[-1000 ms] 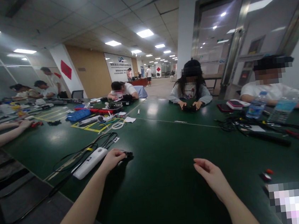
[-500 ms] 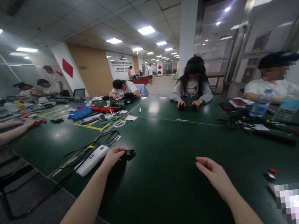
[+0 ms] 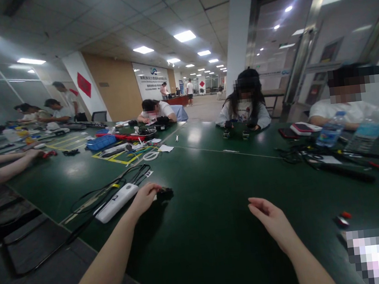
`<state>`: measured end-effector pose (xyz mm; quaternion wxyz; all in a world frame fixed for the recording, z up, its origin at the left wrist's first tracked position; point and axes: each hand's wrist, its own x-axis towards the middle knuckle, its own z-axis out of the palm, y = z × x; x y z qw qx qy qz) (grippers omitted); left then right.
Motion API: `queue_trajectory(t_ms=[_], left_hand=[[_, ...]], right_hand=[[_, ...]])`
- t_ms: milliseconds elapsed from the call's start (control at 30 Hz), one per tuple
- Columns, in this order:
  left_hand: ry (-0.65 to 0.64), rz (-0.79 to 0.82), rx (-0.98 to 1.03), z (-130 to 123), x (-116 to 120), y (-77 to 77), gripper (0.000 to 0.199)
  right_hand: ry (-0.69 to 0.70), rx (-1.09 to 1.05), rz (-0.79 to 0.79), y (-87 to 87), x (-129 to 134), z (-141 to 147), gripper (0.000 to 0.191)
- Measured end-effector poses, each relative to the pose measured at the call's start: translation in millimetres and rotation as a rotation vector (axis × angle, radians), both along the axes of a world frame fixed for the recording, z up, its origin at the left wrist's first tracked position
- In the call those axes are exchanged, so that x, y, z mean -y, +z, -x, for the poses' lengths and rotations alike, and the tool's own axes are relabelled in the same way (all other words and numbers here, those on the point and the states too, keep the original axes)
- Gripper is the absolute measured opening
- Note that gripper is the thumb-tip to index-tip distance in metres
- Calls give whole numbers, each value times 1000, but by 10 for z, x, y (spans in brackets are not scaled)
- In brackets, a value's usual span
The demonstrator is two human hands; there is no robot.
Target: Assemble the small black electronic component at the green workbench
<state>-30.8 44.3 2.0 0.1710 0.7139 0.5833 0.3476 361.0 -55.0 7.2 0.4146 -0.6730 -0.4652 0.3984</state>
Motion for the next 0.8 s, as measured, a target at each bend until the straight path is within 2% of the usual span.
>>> queue_trajectory(t_ms=[100,233,567,700,800], left_hand=[[-36,60,-11,-2,4,-36,24],[-20,49,-42,4,2,-64,25],[-101,93,-159,-29,82,105,27],[-185,44,-210,27,80,95,26],[-198,53,-224,53,68,68,26]], right_hand=[[10,11,11,-25,-8,-13,44],[5,9,10,2,0,7,44],[-5,-7,15,70,27,48,42],[-8,-2,17,81,24,55,43],[-11,5,13,98,33,66,43]])
